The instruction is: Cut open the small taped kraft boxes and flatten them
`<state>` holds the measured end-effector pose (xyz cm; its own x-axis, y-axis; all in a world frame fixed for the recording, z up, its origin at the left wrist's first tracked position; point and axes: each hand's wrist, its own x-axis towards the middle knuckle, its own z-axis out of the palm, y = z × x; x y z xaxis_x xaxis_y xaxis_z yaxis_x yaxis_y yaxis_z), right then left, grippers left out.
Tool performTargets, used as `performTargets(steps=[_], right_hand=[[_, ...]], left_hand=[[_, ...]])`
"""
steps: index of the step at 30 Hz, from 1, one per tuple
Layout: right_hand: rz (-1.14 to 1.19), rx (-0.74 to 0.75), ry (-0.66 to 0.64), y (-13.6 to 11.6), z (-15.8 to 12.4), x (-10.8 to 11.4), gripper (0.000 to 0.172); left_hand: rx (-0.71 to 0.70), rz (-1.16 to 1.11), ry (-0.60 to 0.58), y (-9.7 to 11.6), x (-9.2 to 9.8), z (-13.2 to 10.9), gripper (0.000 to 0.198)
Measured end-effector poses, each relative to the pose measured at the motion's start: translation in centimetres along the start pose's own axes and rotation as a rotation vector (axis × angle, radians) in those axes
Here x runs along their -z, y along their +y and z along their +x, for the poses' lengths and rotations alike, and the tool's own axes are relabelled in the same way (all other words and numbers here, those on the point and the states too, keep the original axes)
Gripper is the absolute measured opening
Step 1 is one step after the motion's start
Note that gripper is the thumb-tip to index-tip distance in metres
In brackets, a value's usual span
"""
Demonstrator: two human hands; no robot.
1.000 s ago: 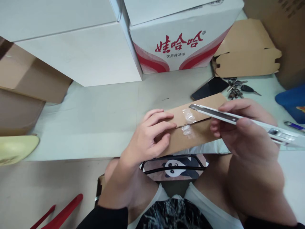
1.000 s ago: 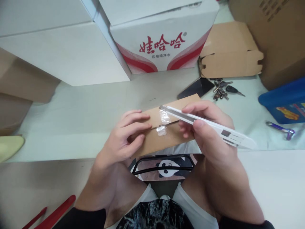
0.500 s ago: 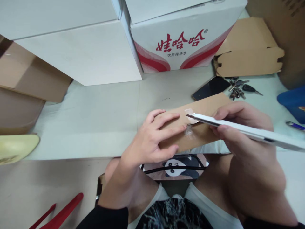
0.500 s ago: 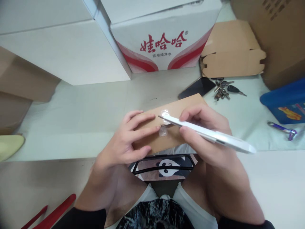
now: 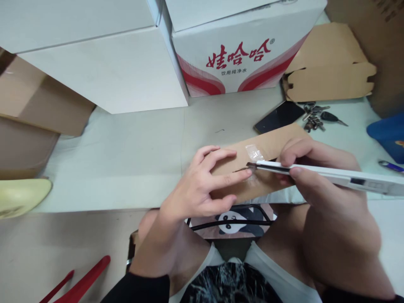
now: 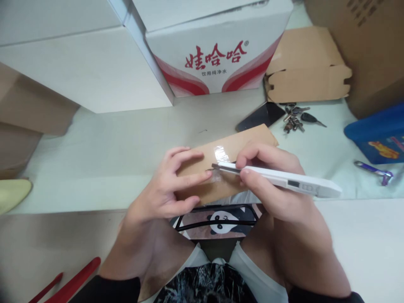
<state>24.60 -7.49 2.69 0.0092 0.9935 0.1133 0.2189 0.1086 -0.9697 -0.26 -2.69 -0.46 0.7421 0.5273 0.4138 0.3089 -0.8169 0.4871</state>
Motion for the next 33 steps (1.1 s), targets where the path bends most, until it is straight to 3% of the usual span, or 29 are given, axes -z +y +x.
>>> performTargets(steps=[14,25,33], right_hand=[[-0.057,0.092,-0.09,-0.12,0.23,0.18,0.008],[-0.051,0.139,-0.154,-0.01,0.42,0.4,0.008],[-0.04,0.138,-0.13,0.07,0.39,0.51,0.006]], left_hand=[[0.052,0.02,-0.041,0.17,0.23,0.24,0.031],[0.035,0.0,0.002,0.21,0.12,0.42,0.03],[0.075,-0.001,-0.031,0.21,0.23,0.32,0.031]])
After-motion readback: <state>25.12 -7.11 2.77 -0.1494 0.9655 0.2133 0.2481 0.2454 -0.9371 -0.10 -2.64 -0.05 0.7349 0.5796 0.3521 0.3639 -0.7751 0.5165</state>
